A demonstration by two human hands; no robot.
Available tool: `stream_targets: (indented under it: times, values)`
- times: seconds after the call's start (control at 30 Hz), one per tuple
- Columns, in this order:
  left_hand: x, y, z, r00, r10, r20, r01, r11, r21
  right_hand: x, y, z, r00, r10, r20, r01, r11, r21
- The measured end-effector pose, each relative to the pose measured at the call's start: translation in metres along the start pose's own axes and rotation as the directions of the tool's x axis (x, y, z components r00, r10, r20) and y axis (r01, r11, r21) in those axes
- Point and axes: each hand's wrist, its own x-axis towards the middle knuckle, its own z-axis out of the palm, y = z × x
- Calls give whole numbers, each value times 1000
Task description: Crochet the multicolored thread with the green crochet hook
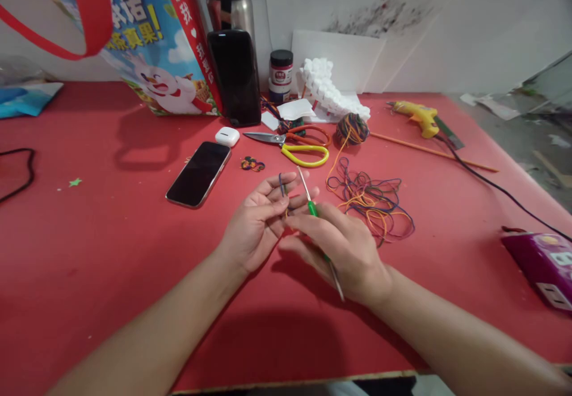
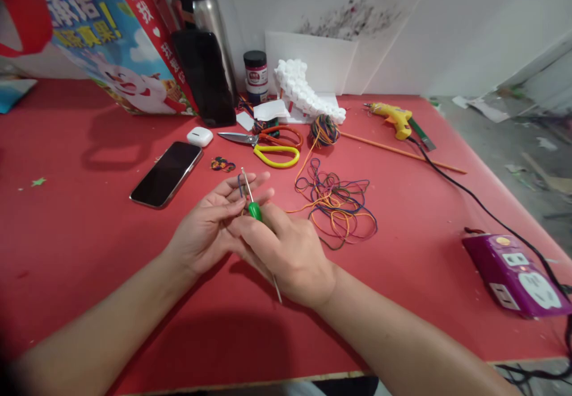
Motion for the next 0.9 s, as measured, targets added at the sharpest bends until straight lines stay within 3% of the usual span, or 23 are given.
stream_targets:
  times: [0.1, 0.17, 0.63, 0.77, 0.9]
  values:
    - [-2, -4, 2, 1000, 22, -2, -22, 1000, 19, 0, 2, 8, 1000, -26, -8, 24, 977, -211]
    - [-3, -6, 3, 999, 35, -4, -35, 999, 22, 1, 5, 10, 999, -39, -2, 37, 963, -266]
    - [-6, -4, 5, 996, 65, 53, -63, 997, -47, 2, 2, 12, 989, -130, 64, 144, 935, -325]
    - [-5, 0, 2, 996, 58, 65, -56, 998, -37, 3, 2, 2, 989, -128, 73, 141, 966, -219]
    - [0, 10, -7, 995, 25, 101, -25, 1000, 0, 3, 7, -20, 1000, 12, -13, -11, 991, 133]
